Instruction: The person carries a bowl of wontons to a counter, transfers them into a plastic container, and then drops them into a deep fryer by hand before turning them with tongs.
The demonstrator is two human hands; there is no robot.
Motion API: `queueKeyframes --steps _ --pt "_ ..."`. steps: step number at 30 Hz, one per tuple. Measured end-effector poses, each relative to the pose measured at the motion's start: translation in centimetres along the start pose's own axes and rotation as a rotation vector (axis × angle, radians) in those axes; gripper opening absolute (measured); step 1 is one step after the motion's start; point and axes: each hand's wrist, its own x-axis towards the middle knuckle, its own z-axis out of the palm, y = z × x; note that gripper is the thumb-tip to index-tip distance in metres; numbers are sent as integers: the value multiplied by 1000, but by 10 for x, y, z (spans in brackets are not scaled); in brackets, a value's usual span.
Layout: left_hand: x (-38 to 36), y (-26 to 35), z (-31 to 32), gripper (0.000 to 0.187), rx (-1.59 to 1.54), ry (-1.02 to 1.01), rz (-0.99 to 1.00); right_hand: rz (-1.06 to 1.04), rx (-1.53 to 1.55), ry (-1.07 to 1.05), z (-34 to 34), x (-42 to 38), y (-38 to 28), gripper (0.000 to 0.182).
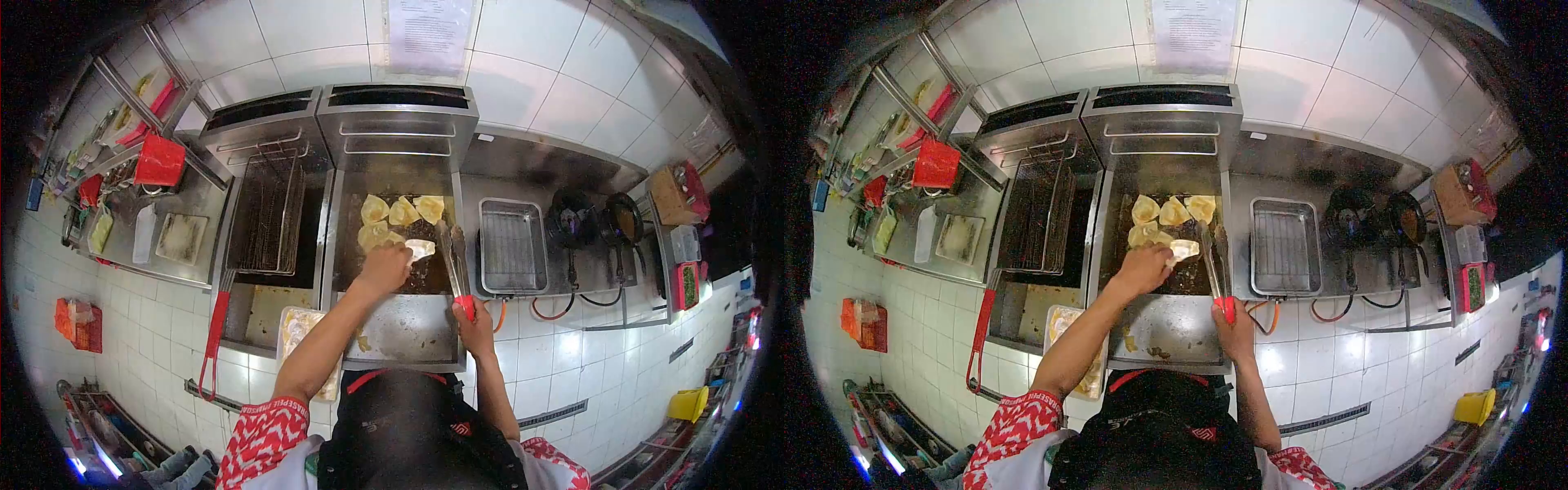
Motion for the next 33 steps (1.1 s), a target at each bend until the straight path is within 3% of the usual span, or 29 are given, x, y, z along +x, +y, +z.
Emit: queueKeyframes --steps 2,4,5,7,9,11,13,19,24,27,33 --pt "-10 2 10 23 -14 -5 2 -31 -16 -4 3 4 9 29" --pt "-27 0 14 29 -72 -10 -22 -238 -220 41 11 9 13 34" --pt "-37 3 2 29 -70 -10 -24 -239 -217 39 16 11 10 34" --pt "-61 8 -19 30 -211 -99 -202 -76 -453 -105 29 20 2 37" --pt "-89 -3 -18 30 -222 -28 -185 -25 -558 -179 51 38 0 37" --pt "-117 -4 -29 27 -287 185 -200 21 -665 -253 76 60 6 37" --pt "-145 -6 -34 27 -336 205 -284 19 -838 -336 100 80 14 36" --pt "-223 -1 -29 25 -403 280 -555 99 -842 -351 136 108 15 40" --pt "-269 2 -14 25 -358 302 -734 13 -893 -287 136 100 16 43" --pt "-287 -1 2 32 -156 272 -731 52 -881 -307 138 105 25 44" --pt "-293 1 9 41 -182 212 -744 135 -792 -229 124 102 15 44"
